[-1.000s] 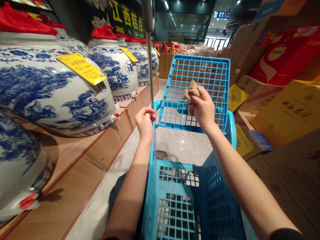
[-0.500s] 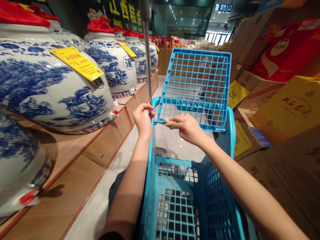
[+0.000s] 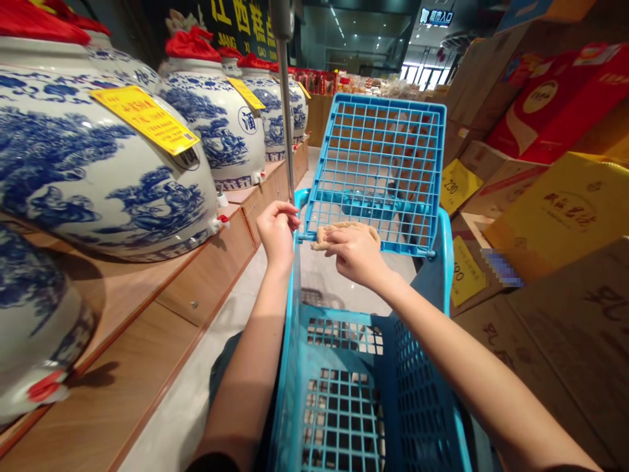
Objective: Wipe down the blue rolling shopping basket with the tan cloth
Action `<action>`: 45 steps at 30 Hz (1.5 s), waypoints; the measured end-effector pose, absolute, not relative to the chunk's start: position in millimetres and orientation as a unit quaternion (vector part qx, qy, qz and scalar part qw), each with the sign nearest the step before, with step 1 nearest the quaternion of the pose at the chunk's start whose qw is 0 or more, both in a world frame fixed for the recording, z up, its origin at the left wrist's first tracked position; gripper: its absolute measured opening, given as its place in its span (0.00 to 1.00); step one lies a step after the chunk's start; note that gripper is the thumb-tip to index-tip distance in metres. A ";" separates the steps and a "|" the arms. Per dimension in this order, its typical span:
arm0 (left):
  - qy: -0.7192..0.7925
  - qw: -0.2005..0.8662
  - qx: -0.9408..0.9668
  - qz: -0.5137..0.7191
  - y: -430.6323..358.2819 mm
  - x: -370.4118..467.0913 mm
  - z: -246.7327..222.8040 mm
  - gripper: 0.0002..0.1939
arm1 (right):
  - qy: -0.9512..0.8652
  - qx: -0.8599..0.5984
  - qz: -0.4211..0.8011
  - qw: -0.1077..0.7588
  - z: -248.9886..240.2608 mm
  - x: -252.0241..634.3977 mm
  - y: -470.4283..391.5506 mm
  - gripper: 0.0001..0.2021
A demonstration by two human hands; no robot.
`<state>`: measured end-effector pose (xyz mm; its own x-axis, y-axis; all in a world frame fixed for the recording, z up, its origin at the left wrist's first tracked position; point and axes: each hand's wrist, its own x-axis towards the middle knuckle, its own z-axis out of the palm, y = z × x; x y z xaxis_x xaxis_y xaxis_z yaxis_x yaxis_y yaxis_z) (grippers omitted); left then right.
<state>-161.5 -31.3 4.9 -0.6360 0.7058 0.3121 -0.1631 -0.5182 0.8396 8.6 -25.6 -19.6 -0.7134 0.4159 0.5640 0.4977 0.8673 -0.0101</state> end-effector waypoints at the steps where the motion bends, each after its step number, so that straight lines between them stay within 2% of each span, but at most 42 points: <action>1: 0.413 0.271 0.330 0.804 -31.4 -161.7 5.1 0.11 | -0.919 -0.258 -0.073 0.291 -17.2 12.0 -25.9 0.15; 5: 0.419 0.268 0.334 0.801 -30.8 -162.0 4.1 0.12 | -0.881 -0.281 -0.073 0.374 -15.1 27.8 -20.9 0.16; 8: 0.431 0.238 0.369 0.789 -30.5 -160.8 0.3 0.13 | -0.851 -0.290 -0.048 0.436 -19.9 30.5 -14.1 0.24; 10: 0.451 0.197 0.419 0.763 -31.1 -159.4 -3.2 0.14 | -0.862 -0.286 -0.036 0.417 -22.7 26.8 -12.0 0.26; 15: 0.491 0.106 0.535 0.679 -34.4 -156.7 -8.7 0.17 | -0.914 -0.267 -0.031 0.302 -16.3 20.1 -17.9 0.22; 18: 0.492 0.093 0.549 0.669 -35.3 -156.8 -9.1 0.17 | -0.903 -0.311 -0.017 0.296 -7.7 29.8 -18.6 0.17; 21: 0.488 0.085 0.558 0.666 -35.0 -156.7 -9.6 0.18 | -0.870 -0.335 -0.032 0.361 -3.9 44.9 -12.8 0.15; 25: 0.490 0.089 0.580 0.645 -33.1 -155.9 -11.3 0.18 | -0.824 -0.308 -0.048 0.474 -5.7 53.6 -3.8 0.20; 27: 0.488 0.097 0.593 0.633 -31.8 -155.9 -12.3 0.18 | -0.843 -0.298 -0.045 0.445 -6.9 49.4 -3.9 0.20; 30: 0.486 0.099 0.605 0.623 -30.0 -156.8 -13.6 0.18 | -0.894 -0.298 -0.039 0.331 -6.5 38.0 -10.3 0.18; 32: 0.486 0.096 0.611 0.617 -29.3 -157.5 -14.3 0.18 | -0.907 -0.303 -0.033 0.289 -4.6 33.2 -14.8 0.17; 35: 0.486 0.092 0.622 0.607 -28.9 -158.1 -15.2 0.18 | -0.904 -0.307 0.005 0.298 -1.6 36.7 -15.8 0.15; 39: 0.488 0.094 0.631 0.596 -29.5 -157.4 -15.3 0.19 | -0.841 -0.326 0.003 0.433 -1.7 50.4 -8.5 0.19; 41: 0.492 0.092 0.637 0.586 -29.6 -156.9 -14.8 0.19 | -0.820 -0.321 -0.015 0.473 -3.7 51.2 -6.2 0.21; 43: 0.497 0.089 0.647 0.571 -29.4 -156.8 -14.4 0.18 | -0.846 -0.308 -0.026 0.434 -6.1 46.1 -7.3 0.20; 45: 0.500 0.085 0.656 0.559 -29.0 -157.5 -14.3 0.18 | -0.886 -0.302 -0.039 0.350 -7.8 38.0 -11.5 0.18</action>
